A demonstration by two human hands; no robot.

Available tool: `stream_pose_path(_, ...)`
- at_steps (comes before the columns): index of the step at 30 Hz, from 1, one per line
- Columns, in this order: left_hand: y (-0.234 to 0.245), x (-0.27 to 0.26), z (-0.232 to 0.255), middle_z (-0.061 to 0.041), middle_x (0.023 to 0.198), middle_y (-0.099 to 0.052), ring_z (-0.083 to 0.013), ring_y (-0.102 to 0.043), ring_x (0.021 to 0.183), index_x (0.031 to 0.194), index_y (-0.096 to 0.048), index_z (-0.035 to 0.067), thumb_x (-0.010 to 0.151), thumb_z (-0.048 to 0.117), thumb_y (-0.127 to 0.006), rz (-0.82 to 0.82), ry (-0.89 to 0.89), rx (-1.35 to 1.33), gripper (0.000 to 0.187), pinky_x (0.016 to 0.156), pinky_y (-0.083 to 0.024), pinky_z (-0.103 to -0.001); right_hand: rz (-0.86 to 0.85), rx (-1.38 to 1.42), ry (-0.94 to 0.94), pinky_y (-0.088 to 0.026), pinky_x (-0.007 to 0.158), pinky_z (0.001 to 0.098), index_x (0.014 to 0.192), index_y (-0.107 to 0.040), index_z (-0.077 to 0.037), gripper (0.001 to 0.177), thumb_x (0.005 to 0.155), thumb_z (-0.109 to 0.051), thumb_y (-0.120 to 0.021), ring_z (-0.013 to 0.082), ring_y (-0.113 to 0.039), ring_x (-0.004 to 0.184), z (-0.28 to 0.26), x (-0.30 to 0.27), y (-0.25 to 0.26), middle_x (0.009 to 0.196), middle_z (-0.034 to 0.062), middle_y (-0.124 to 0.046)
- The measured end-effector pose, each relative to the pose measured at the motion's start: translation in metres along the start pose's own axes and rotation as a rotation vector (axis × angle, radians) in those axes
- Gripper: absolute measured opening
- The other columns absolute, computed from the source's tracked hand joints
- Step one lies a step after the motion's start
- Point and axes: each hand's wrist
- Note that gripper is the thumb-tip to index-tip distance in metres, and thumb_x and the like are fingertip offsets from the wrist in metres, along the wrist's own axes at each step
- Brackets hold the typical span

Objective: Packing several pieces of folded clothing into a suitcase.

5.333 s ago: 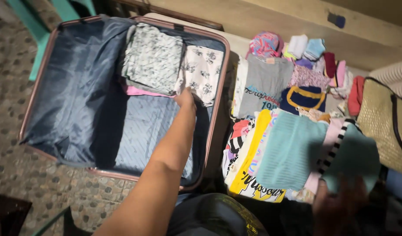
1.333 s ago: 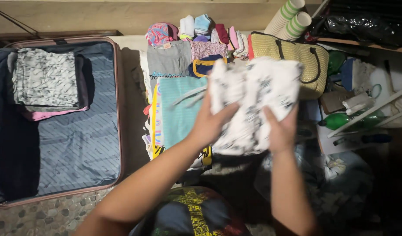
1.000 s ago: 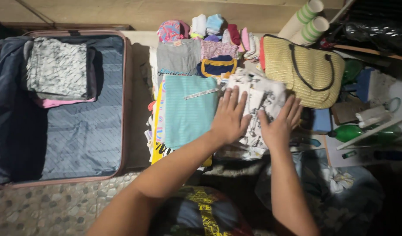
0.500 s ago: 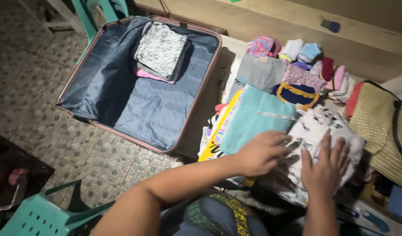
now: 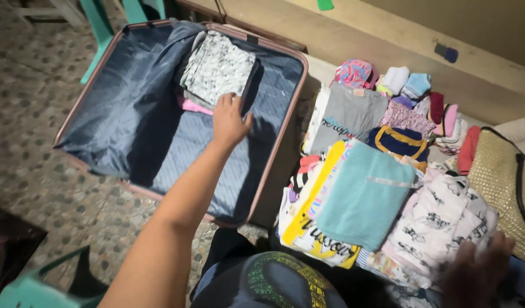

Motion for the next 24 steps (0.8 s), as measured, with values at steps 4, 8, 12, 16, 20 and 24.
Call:
stream_pose_path(4, -0.035, 0.035, -0.044, -0.021, 0.123, -0.057, -0.0417, -0.051, 0.118, 0.11, -0.066, 0.0, 0.068, 0.033, -0.086, 0.079, -0.105, 0.15, 0.057, 0.092, -0.042, -0.052, 0.033, 0.007, -0.003, -0.022, 0.131, 0.0564, 0.158, -0.036, 0.005, 0.068, 0.105, -0.032, -0.057, 0.0494, -0.029, 0.155, 0.004, -0.036, -0.011, 0.167, 0.0329, -0.031)
stream_pose_path(8, -0.052, 0.058, -0.066, -0.018, 0.119, -0.058, -0.0406, -0.051, 0.114, 0.103, -0.066, 0.004, 0.064, 0.037, -0.086, -0.066, -0.033, 0.232, 0.055, 0.091, -0.042, -0.054, 0.073, 0.015, -0.032, -0.024, 0.13, 0.0545, 0.154, -0.041, 0.004, 0.062, 0.104, -0.03, -0.057, 0.0475, -0.033, 0.153, -0.02, -0.099, 0.002, 0.164, 0.0308, -0.036)
stream_pose_path(12, -0.084, 0.061, -0.105, -0.015, 0.113, -0.06, -0.0407, -0.057, 0.103, 0.101, -0.064, 0.006, 0.092, 0.033, -0.076, -0.133, 0.008, 0.234, 0.031, 0.081, -0.049, -0.055, 0.111, 0.037, -0.044, -0.026, 0.129, 0.0526, 0.15, -0.047, 0.002, 0.057, 0.103, -0.028, -0.057, 0.0456, -0.037, 0.151, -0.085, -0.134, -0.003, 0.161, 0.0286, -0.041)
stream_pose_path(16, -0.082, 0.076, -0.135, -0.018, 0.108, -0.066, -0.0421, -0.063, 0.094, 0.1, -0.062, 0.004, 0.084, 0.016, -0.066, -0.02, -0.026, 0.159, 0.02, 0.074, -0.053, -0.053, 0.153, 0.084, -0.017, -0.028, 0.128, 0.0507, 0.146, -0.052, 0.001, 0.051, 0.102, -0.026, -0.057, 0.0437, -0.04, 0.149, -0.17, -0.107, -0.027, 0.159, 0.0265, -0.045)
stream_pose_path(20, -0.036, 0.096, -0.143, -0.022, 0.086, -0.068, -0.0436, -0.065, 0.079, 0.103, -0.063, 0.003, 0.088, 0.011, -0.061, 0.1, 0.164, -0.079, 0.018, 0.072, -0.05, -0.055, 0.195, 0.15, 0.03, -0.03, 0.128, 0.0488, 0.142, -0.057, 0.0, 0.047, 0.102, -0.024, -0.057, 0.0418, -0.044, 0.147, -0.261, -0.046, -0.045, 0.156, 0.0245, -0.05)
stream_pose_path(24, 0.036, 0.115, -0.131, -0.015, 0.07, -0.064, -0.0248, -0.067, 0.063, 0.107, -0.061, 0.003, 0.091, 0.006, -0.051, 0.012, 0.295, -0.426, 0.019, 0.063, -0.05, -0.039, 0.145, 0.312, 0.092, -0.03, 0.127, 0.0481, 0.139, -0.059, 0.001, 0.04, 0.102, -0.016, -0.058, 0.0387, -0.045, 0.147, -0.333, -0.013, -0.058, 0.155, 0.0228, -0.051)
Point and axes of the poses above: each hand's wrist, its own x-axis towards the middle knuckle, its own y-axis out of the back of the hand, z = x × y
